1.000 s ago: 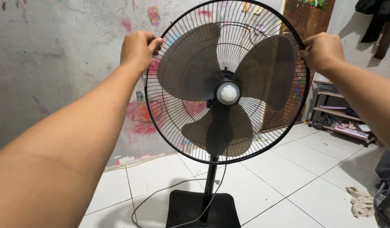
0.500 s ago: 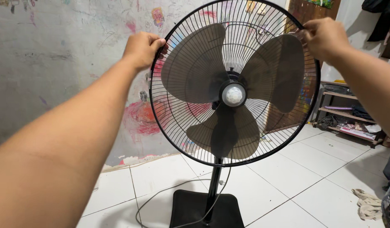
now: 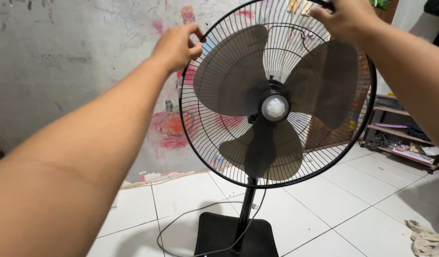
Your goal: The person removes the front grille of a standing electric fan, uses a screwdriver to loosen a screw on the motor housing, then reattaches the grille. The person handles the fan grille, motor housing, and screwdriver throughout the process.
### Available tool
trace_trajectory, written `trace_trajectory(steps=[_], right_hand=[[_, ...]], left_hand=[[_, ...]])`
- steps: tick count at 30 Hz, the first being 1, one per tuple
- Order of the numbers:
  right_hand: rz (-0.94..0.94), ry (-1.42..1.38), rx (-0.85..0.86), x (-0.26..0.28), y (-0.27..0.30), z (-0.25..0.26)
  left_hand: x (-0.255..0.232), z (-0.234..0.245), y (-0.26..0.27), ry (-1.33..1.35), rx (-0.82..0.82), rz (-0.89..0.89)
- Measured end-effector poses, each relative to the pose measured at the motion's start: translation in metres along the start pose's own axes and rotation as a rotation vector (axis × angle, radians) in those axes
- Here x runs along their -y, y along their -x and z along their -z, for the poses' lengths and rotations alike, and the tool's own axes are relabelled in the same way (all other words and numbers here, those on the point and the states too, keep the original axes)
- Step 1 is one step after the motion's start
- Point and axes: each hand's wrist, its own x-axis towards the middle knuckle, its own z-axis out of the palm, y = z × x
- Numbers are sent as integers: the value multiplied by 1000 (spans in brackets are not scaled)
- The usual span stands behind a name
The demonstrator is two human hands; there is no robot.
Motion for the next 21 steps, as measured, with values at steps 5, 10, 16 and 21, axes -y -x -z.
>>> trace_trajectory(steps=[5,10,16,21], right_hand=[[267,-73,41,70,-40,-5],[315,-108,284,134,-70,-26],[216,-187,362,151,-74,-33],[207,-131,326,151,-74,-35]], left_hand=[[-4,-10,-5,32,-214,-241],[-18,-9,-5,95,-160,-69],[-29,-2,-4,81,-104,3],[-33,-6,-9,-7,-172,-152]])
